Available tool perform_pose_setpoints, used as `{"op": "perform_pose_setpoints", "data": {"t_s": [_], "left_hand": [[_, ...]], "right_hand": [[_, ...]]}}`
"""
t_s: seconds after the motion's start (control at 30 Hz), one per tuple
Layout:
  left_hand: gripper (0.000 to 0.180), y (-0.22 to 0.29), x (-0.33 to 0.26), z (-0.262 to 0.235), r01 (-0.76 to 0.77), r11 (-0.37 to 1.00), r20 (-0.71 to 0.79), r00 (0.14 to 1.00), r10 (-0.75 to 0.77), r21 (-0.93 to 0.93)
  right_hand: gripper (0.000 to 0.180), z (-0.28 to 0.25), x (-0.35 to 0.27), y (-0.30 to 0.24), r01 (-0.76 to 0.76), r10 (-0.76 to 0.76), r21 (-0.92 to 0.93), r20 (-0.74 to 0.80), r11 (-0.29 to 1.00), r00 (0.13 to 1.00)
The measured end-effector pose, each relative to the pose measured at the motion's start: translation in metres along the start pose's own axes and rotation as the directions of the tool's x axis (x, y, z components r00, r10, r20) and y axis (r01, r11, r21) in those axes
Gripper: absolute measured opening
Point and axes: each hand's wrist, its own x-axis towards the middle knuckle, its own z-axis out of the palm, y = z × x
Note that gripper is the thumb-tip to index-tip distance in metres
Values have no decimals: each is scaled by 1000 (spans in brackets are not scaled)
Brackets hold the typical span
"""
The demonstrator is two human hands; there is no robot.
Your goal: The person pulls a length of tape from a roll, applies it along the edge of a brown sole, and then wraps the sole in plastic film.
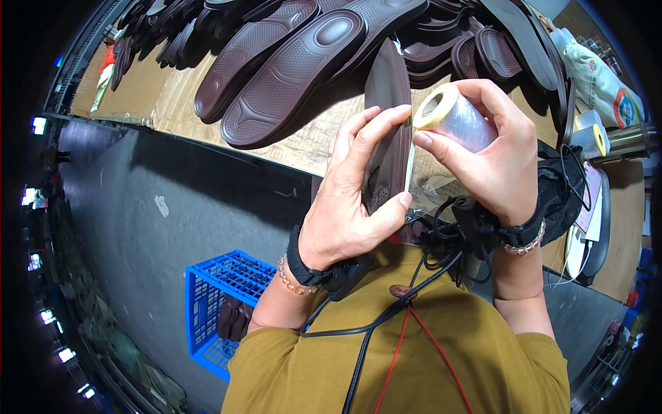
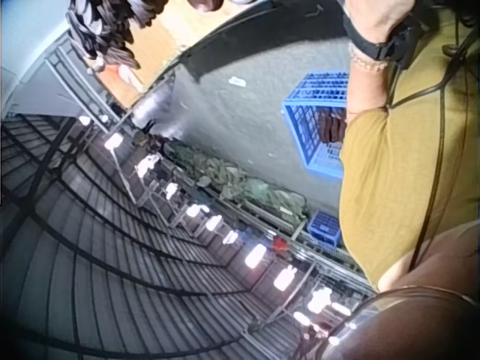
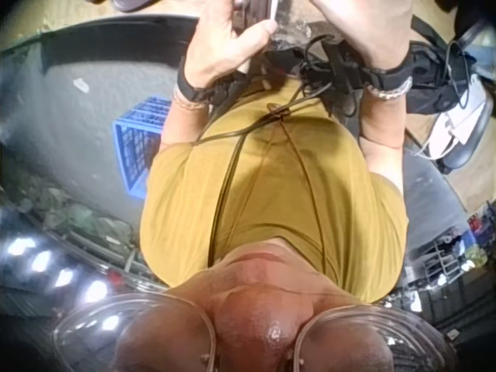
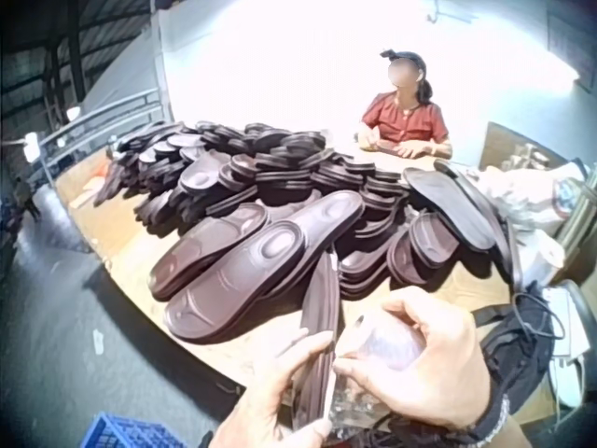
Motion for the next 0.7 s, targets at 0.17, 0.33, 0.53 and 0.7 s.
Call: {"op": "perform_pose_setpoints", "data": {"t_s": [0.17,0.33,0.53,0.7], "left_hand": [[82,-1,-1,0,-5,1000,1,1000,5,12],[88,-5,-5,-1,-25,981,30,999,20,194],[83,-12,-6,6,58,990,-67,996,-50,128],[76,-12,6,5,82,985,-85,994,-70,149]], "right_hand": [[42,4,0,-6,85,-92,-67,-112,994,989],[46,1,-4,-10,54,-64,-187,-47,981,997],[47,10,-11,-3,20,-11,-127,68,992,998],[52,3,-8,9,81,-82,9,137,997,987]]}}
